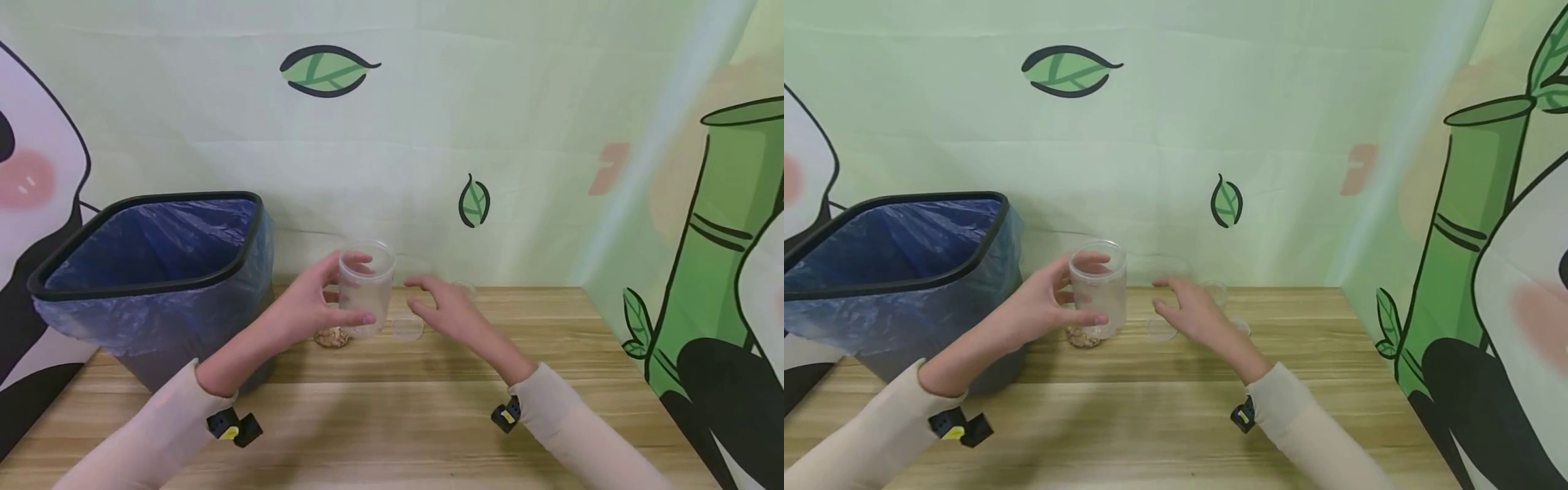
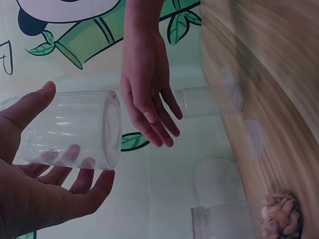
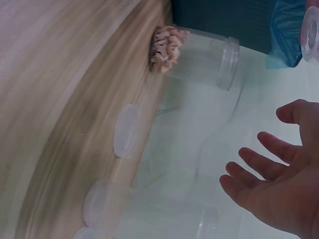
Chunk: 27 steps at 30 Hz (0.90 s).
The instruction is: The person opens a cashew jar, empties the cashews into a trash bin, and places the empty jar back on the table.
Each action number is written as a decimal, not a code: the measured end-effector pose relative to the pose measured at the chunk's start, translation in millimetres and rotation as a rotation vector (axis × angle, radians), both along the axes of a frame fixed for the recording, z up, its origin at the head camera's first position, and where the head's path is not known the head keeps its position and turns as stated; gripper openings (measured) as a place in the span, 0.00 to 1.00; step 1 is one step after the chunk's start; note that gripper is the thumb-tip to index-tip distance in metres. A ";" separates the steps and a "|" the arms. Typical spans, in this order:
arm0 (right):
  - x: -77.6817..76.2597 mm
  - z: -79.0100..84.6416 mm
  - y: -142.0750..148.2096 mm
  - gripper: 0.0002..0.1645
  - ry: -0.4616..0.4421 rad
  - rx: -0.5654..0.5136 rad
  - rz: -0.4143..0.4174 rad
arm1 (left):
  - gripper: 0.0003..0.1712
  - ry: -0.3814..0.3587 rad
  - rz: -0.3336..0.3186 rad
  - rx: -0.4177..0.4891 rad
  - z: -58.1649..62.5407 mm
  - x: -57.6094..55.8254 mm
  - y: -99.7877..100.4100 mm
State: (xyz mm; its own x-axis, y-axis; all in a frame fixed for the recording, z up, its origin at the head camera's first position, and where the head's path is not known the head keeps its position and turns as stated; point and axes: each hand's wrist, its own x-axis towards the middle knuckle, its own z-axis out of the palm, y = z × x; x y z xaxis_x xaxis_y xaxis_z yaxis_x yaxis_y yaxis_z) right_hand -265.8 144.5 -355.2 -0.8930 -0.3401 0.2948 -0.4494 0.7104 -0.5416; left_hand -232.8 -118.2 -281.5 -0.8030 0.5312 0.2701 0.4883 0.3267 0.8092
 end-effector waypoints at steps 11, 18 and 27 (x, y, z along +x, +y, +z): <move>-1.2 -18.4 1.9 0.25 0.045 0.033 0.025 | 0.45 -0.072 -0.015 0.041 -22.9 -8.3 0.9; 1.9 -27.7 6.0 0.26 -0.018 0.051 -0.006 | 0.45 -0.087 -0.009 0.019 -40.0 -11.4 5.8; 0.6 -38.5 11.1 0.25 -0.032 0.062 -0.029 | 0.43 -0.044 -0.020 -0.002 -67.3 -17.7 15.5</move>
State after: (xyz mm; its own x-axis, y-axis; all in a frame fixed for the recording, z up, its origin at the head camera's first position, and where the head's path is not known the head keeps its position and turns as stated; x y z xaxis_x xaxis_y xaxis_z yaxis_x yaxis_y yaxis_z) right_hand -265.2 155.7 -393.7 -0.9115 -0.3305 0.2449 -0.4110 0.7558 -0.5098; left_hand -250.5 -102.7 -348.8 -0.8031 0.5481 0.2337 0.4586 0.3182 0.8297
